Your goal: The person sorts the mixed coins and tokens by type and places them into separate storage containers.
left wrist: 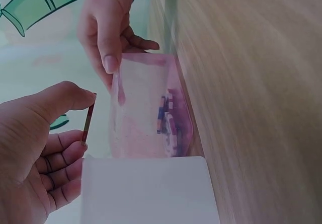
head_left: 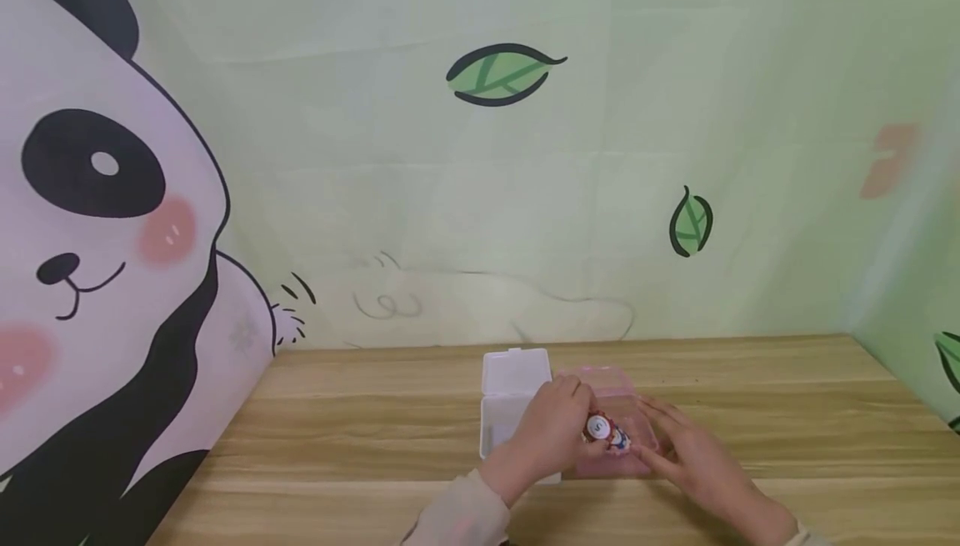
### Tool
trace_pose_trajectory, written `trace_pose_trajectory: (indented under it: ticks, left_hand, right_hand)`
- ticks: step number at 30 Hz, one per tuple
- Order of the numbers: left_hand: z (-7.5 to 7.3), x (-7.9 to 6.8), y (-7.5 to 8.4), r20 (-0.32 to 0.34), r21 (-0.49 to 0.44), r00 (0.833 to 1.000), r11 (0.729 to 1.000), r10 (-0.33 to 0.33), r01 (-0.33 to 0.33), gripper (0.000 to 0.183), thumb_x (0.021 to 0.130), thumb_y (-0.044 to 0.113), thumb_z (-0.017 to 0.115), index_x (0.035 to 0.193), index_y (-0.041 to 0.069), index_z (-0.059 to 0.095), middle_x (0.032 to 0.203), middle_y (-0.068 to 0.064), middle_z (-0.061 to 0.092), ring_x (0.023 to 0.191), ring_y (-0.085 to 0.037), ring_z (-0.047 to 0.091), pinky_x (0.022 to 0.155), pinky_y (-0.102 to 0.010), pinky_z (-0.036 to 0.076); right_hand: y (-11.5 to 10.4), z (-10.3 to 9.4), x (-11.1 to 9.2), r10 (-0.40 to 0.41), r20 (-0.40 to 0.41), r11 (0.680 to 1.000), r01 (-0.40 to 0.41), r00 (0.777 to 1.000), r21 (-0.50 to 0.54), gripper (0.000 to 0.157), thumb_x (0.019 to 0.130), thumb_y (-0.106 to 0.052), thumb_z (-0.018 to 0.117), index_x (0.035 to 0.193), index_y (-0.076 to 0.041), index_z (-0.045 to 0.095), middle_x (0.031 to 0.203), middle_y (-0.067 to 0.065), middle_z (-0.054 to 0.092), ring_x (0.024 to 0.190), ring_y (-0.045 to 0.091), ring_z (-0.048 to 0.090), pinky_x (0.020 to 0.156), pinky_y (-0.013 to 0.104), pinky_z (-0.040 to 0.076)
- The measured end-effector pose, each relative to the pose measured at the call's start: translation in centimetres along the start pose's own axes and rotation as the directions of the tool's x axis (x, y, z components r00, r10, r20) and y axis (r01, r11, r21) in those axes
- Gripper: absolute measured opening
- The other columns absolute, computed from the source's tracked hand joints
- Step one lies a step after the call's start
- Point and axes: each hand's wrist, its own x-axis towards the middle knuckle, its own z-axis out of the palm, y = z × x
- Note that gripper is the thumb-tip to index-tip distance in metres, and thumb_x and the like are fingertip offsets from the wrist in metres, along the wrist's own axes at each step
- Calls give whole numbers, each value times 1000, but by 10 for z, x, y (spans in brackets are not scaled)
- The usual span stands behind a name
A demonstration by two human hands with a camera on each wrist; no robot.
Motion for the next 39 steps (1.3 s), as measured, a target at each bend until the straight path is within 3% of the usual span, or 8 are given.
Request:
trace_pose_trajectory:
  ticks: [5,13,23,39]
  left_hand:
    - [4,5,-2,28,-46,1000,999,-14,15,34,72,42,78,84,18,58,80,9,50,77,-6,45,65,-16,35]
    - [12,13,-3,108,-22,994,999,-22,24,36,72,44,78,84,17,58,82,8,52,78,-8,45,71,-18,38]
    - [24,17,-4,98,59,995,998,14,-20,38,71,49,77,81,18,58,80,9,53,79,-8,47,75,-20,39]
    - [25,17,-8,131,25,991,1000,-7,4,28,77,39,73,91,17,63,87,7,58,87,-11,52,81,-22,41]
  right_hand:
    - [1,1,0,0,0,1000,0,1000,-6,59,89,-33,67,134,3,52,137,20,54,72,-4,58,68,23,54]
    - [3,5,-2,-13,-26,1000,12,1000,-27,58,88,-30,68,135,0,52,137,21,54,72,-6,57,71,27,55]
    - [3,6,-1,-11,-28,1000,10,1000,-27,59,87,-29,69,135,0,52,137,20,54,71,-8,55,70,27,55]
    - [0,2,-1,5,-18,1000,-5,1000,-30,59,88,-32,68,135,-1,52,138,20,53,73,-6,55,71,28,55]
